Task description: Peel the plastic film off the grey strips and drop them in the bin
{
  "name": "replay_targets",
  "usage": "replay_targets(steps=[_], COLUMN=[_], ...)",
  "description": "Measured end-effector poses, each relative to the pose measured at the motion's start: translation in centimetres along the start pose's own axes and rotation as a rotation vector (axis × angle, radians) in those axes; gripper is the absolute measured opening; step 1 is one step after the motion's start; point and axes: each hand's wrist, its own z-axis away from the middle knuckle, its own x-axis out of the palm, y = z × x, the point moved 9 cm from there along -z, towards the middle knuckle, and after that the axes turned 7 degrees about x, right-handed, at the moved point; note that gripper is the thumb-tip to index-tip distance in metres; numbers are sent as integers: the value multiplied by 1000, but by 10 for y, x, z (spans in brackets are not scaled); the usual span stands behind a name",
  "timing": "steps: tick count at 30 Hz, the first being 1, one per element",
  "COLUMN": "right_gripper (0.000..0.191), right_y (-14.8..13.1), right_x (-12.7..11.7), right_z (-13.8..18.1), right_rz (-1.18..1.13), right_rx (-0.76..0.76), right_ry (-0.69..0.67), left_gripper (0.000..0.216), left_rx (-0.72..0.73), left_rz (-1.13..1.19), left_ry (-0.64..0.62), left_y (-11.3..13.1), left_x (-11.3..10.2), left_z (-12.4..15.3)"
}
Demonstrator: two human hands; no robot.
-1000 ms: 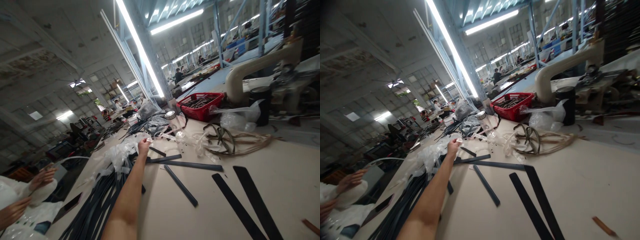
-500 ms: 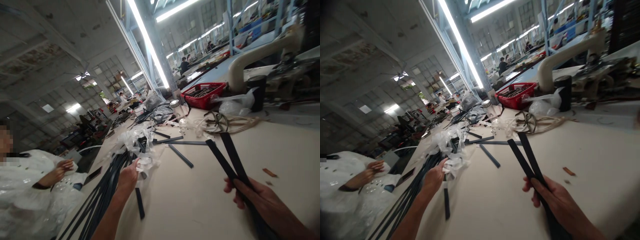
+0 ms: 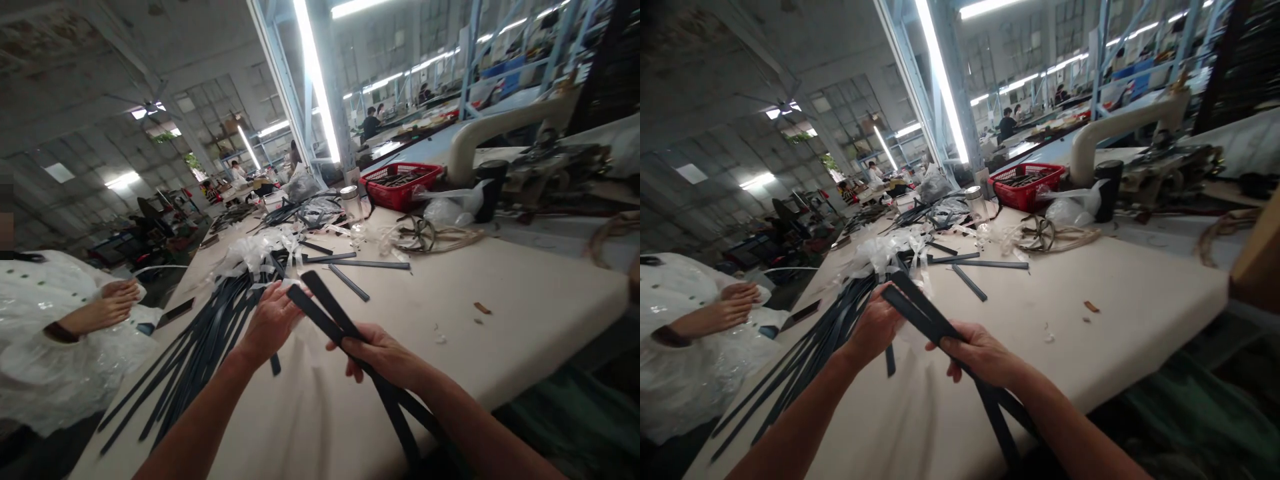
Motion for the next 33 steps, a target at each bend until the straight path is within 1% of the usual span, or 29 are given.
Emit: replay_targets(steps=[3, 7, 9, 11, 14, 16, 18, 20, 22, 24, 25, 26, 27, 28, 30, 32, 33], right_gripper=[46, 49, 48, 47, 46, 45, 44, 42, 42, 42, 42, 43, 43, 43, 42, 43, 44], right_y=[1, 4, 4, 5, 9, 11, 12, 14, 17, 20, 21, 21, 20, 20, 18, 17, 17], right_x=[18, 29, 31, 31, 27, 20, 10, -1, -10, -14, -15, -14, -13, -11, -5, 0, 3], right_z=[-15, -10, -2, 5, 11, 11, 11, 10, 9, 8, 8, 8, 8, 8, 8, 9, 9], right_rz=[98, 233, 230, 212, 196, 182, 132, 75, 23, -5, -11, -8, 1, 12, 36, 61, 73], right_rx=[4, 77, 95, 106, 128, 132, 121, 110, 111, 117, 118, 117, 113, 110, 106, 106, 106], right_ry=[-80, -134, -151, -160, -129, -64, 25, 97, 143, 168, 175, 177, 174, 171, 160, 150, 144], left_gripper=[39, 37, 37, 38, 38, 40, 41, 35, 25, 19, 21, 26, 30, 33, 34, 36, 35], left_rx=[9, -21, -9, -19, -114, -197, -299, -422, -546, -689, -770, -839, -897, -936, -957, -934, -918], left_rz=[29, 46, 35, 16, -25, -64, -135, -227, -289, -277, -227, -126, 32, 240, 713, 1092, 1213], left_ry=[23, 3, -31, -74, -157, -193, -204, -218, -251, -286, -284, -260, -219, -173, -109, -112, -120], left_y=[-2, -20, -30, -40, -57, -62, -66, -69, -71, -69, -65, -58, -48, -35, 0, 38, 53], left_x=[3, 11, 21, 37, 62, 68, 60, 41, 20, 4, -1, -3, 0, 8, 34, 60, 69], left_z=[-6, -9, -11, -11, -4, 5, 19, 37, 57, 80, 90, 99, 106, 109, 106, 95, 89])
